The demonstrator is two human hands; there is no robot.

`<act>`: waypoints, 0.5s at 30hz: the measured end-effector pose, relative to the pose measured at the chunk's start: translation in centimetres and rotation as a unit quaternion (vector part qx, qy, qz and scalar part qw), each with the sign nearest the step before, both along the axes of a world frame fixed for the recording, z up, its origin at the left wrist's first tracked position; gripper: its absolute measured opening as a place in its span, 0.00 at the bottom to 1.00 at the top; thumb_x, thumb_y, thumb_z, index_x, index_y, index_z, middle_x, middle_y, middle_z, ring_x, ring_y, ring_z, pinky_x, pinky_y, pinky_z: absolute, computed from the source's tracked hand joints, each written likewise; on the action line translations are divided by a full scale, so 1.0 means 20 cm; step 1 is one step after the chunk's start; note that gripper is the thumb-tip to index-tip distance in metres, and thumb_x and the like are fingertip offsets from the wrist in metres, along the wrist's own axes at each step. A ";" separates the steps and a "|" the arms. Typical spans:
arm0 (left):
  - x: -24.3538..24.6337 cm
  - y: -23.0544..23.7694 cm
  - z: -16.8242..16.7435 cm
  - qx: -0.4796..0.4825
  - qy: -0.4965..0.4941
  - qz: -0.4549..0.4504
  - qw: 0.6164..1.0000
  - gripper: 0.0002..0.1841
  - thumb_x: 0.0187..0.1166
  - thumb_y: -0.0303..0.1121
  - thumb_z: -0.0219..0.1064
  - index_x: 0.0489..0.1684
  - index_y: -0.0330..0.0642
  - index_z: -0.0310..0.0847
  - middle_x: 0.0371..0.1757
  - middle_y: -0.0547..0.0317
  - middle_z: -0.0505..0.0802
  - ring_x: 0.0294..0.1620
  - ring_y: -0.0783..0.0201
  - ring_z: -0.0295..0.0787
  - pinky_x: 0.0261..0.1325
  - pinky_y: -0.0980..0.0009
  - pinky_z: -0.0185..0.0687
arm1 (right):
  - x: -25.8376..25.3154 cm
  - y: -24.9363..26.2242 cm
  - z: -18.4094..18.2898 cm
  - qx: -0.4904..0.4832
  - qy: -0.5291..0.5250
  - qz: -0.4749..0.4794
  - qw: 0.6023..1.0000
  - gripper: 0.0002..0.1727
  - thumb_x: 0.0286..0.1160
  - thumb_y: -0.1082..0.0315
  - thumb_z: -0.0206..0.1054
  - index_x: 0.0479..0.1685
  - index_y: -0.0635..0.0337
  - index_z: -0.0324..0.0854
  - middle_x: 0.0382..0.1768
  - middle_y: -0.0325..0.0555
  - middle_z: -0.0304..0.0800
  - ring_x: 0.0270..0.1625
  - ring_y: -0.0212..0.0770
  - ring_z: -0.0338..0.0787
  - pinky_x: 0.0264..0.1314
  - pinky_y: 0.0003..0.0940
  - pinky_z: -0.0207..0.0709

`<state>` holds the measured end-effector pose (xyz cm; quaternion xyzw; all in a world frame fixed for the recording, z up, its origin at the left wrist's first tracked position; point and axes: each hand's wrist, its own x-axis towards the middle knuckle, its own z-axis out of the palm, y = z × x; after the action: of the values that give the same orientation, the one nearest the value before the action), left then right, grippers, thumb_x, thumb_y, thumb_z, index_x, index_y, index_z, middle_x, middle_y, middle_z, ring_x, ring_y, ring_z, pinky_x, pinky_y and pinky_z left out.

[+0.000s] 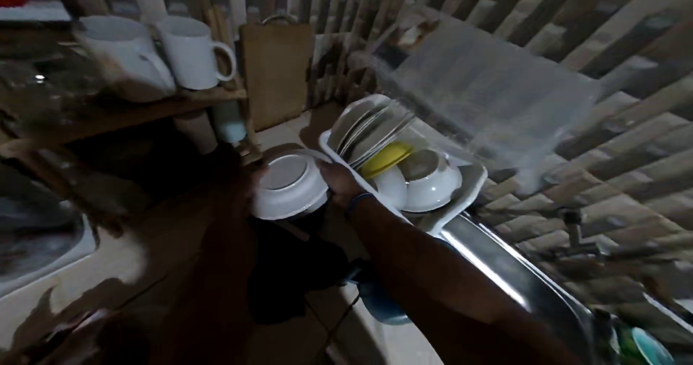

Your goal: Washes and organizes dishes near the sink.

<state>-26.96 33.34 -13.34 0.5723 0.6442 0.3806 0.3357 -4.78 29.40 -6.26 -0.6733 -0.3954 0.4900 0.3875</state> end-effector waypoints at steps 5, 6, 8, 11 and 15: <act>-0.05 -0.01 0.07 -0.045 -0.103 0.007 0.994 0.24 0.84 0.50 0.66 0.66 0.39 0.84 0.60 0.40 0.91 0.61 0.47 0.87 0.66 0.43 0.81 | 0.00 0.07 0.20 0.012 -0.023 0.041 0.999 0.34 0.81 0.41 0.64 0.75 0.57 0.74 0.64 0.61 0.86 0.62 0.57 0.89 0.60 0.57 0.84; -0.05 -0.04 0.08 -0.034 -0.114 -0.004 0.993 0.24 0.87 0.49 0.63 0.67 0.38 0.83 0.60 0.41 0.91 0.61 0.50 0.87 0.66 0.46 0.81 | 0.02 0.11 0.23 0.012 -0.018 0.050 0.999 0.32 0.81 0.44 0.66 0.75 0.57 0.74 0.63 0.59 0.86 0.61 0.55 0.89 0.60 0.57 0.85; -0.05 -0.12 0.10 -0.020 -0.159 -0.023 0.987 0.23 0.91 0.46 0.57 0.70 0.37 0.81 0.61 0.45 0.90 0.60 0.59 0.87 0.67 0.55 0.81 | 0.04 0.13 0.27 0.017 -0.008 0.065 0.998 0.30 0.82 0.47 0.66 0.74 0.58 0.74 0.62 0.57 0.87 0.61 0.51 0.90 0.61 0.54 0.85; 0.01 -0.26 0.18 -0.014 -0.200 0.033 0.979 0.19 0.92 0.42 0.57 0.67 0.37 0.82 0.53 0.51 0.91 0.49 0.69 0.86 0.57 0.67 0.83 | 0.06 0.10 0.26 0.032 0.023 0.066 0.997 0.30 0.81 0.48 0.68 0.75 0.57 0.74 0.61 0.56 0.88 0.59 0.51 0.91 0.60 0.53 0.86; 0.08 -0.41 0.28 0.040 -0.273 0.073 0.958 0.16 0.93 0.34 0.52 0.65 0.34 0.79 0.43 0.62 0.89 0.38 0.81 0.82 0.45 0.81 0.81 | 0.05 0.02 0.38 0.054 0.013 0.088 0.995 0.27 0.82 0.49 0.67 0.71 0.57 0.77 0.55 0.53 0.91 0.54 0.48 0.93 0.56 0.50 0.89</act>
<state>-25.30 25.20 -7.72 0.4105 0.5526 0.5713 0.4470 -3.72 29.75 1.30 -0.6074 -0.4740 0.5093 0.3834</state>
